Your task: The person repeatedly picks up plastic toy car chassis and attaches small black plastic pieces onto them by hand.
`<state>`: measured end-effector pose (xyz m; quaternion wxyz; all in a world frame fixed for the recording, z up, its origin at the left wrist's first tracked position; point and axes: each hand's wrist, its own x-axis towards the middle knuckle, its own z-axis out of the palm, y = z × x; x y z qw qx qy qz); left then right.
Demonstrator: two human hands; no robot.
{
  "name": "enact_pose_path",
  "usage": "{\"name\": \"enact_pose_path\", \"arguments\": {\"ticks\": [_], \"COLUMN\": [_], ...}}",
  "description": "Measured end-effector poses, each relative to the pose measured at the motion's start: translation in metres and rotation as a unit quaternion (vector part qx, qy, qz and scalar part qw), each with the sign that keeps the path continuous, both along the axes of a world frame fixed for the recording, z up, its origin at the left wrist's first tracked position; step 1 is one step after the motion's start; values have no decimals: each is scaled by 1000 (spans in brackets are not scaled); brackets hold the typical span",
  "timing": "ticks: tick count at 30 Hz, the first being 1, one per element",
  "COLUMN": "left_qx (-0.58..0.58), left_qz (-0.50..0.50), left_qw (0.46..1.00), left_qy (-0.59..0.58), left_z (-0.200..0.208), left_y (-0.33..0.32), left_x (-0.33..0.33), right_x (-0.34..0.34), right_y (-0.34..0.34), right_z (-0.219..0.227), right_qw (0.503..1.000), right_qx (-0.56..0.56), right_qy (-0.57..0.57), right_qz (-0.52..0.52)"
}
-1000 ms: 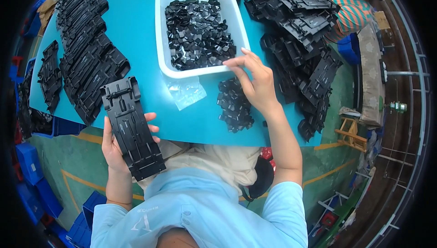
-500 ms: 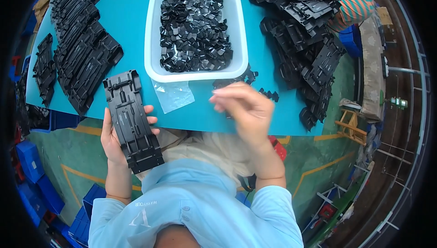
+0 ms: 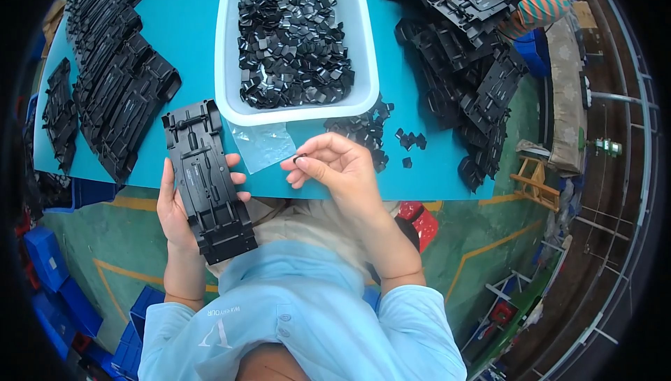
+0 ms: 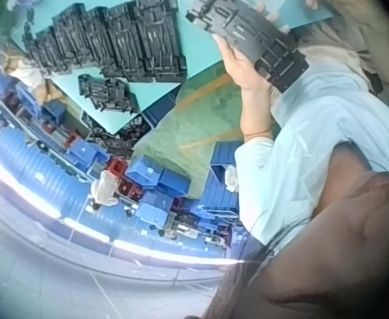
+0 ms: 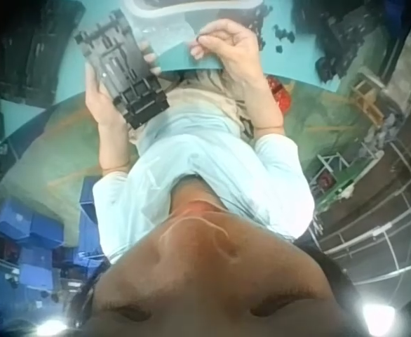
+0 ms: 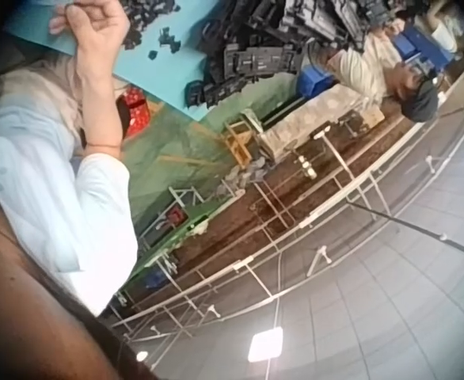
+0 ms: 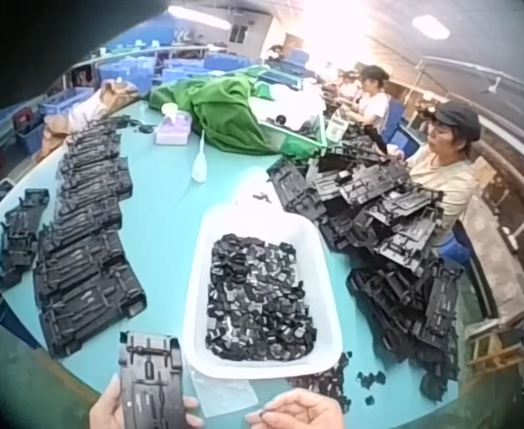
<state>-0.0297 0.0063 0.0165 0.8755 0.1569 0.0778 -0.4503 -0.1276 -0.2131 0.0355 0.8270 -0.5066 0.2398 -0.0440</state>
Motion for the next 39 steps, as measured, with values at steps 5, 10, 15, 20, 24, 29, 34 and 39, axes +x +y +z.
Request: {"name": "enact_pose_path", "arguments": {"ticks": [5,10,15,20,24,29,34,39], "left_qx": [10,37,96,103,108,111,107,107], "left_qz": [0,-7,11,-1,-7,2,-4,0], "left_qw": [1000,999,995,994,994,994,994,994], "left_qy": [-6,-21,12,24,12,21,11,22], "left_z": [2,5,14,17,17,18,17,15], "left_y": [1,-2,-6,-4,-4,-6,-5,-5], "left_x": [0,1,2,2,3,3,3,3], "right_x": [7,18,24,26,26,27,28,31], "right_y": [3,15,19,19,21,21,22,21], "right_z": [-1,-3,-12,-11,-11,-13,-11,-9], "right_qw": [965,898,830,791,791,778,751,737], "right_qx": [-257,-439,-556,-608,-609,-623,-654,-669], "right_qy": [-44,3,-38,-74,-64,-78,-87,-89], "right_qz": [-7,-9,-5,-3,0,8,20,38]}}
